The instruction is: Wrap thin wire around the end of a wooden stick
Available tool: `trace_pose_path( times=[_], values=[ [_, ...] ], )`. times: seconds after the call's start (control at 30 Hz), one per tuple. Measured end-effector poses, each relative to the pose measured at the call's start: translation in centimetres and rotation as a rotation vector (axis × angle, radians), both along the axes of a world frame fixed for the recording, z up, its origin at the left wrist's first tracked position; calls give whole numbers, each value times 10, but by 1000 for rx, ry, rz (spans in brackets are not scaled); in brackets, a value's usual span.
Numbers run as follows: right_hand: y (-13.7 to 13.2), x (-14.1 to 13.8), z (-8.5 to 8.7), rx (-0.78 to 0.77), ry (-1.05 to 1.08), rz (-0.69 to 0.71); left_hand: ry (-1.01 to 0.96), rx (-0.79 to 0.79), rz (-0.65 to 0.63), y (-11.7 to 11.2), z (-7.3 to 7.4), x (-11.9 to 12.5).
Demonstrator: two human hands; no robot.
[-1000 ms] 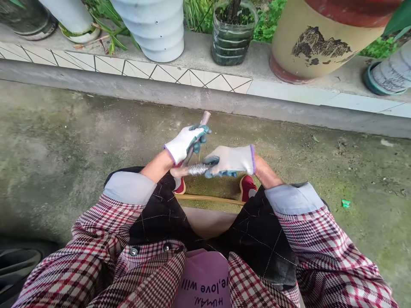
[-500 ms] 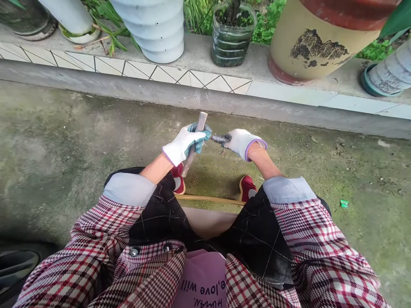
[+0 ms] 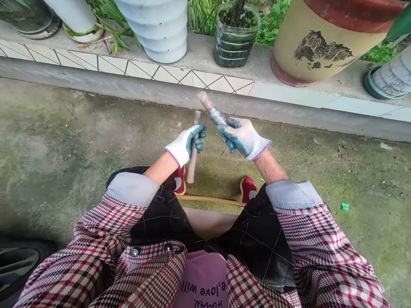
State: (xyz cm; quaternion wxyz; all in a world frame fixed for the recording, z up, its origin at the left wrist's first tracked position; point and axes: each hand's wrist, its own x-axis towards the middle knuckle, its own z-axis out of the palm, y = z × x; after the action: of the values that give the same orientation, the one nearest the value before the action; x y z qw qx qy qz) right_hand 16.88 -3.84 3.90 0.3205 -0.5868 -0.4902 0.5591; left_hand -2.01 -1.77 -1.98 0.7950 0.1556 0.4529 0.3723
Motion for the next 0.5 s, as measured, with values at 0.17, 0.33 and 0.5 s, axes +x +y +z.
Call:
trace_pose_path(
  times=[0.17,0.33,0.5],
  values=[
    [-3,2,0,51,36,49,61,-7,-72,-4,-11,8],
    [-8,6,7,-99,-5,294,135,30,-49,3,-12,8],
    [-17,6,-5,-221,-247,831,244,232,-193,1,2,4]
  ],
)
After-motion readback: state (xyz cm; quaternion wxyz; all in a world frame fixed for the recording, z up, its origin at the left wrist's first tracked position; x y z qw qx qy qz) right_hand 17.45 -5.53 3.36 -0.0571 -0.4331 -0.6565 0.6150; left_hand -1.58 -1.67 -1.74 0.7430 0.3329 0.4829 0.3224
